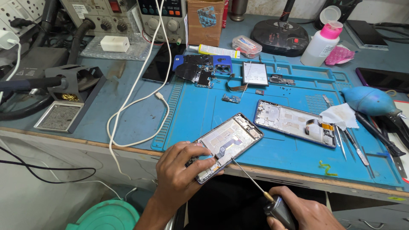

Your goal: The person pries open a disassembled smartphone, lifts out the motherboard, and blows dust off the internal components with a rubber air blower. They wipe parts with a tissue, handle the battery and frame, and then use a soldering iron on the phone frame on the work mat.

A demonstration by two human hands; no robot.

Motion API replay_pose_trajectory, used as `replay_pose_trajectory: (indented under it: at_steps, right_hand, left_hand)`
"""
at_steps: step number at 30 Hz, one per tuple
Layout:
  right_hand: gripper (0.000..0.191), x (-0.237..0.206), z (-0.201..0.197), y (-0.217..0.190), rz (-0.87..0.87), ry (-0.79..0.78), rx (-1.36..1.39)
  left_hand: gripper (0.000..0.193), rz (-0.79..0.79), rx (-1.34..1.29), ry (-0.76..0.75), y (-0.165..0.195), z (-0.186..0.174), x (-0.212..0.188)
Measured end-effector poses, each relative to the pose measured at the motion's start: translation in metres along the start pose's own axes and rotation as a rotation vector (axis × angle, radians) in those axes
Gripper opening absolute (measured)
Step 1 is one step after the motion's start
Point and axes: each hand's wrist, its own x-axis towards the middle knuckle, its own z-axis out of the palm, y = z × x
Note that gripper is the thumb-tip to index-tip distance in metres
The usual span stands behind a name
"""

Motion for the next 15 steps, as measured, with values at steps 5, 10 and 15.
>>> replay_pose_trajectory:
  at_steps: [5,10,15]
  right_hand:
    - [0.052,-0.0005,0.0010,0.0023,-0.013,-0.022,0.010]
    - [0.053,0.0006,-0.0013,0.0003,-0.031,-0.053,0.029]
    - [0.054,-0.0003,-0.0008,-0.0074,0.007,-0.085,0.040]
  left_hand:
    - [0.029,-0.004,-0.002,0.004,0.0002,0.0004,0.0000]
    - [0.029,-0.001,-0.001,0.006,-0.0006,0.0018,-0.0009]
    - [0.028,-0.004,0.004,0.001,-0.0012,0.0015,-0.0023]
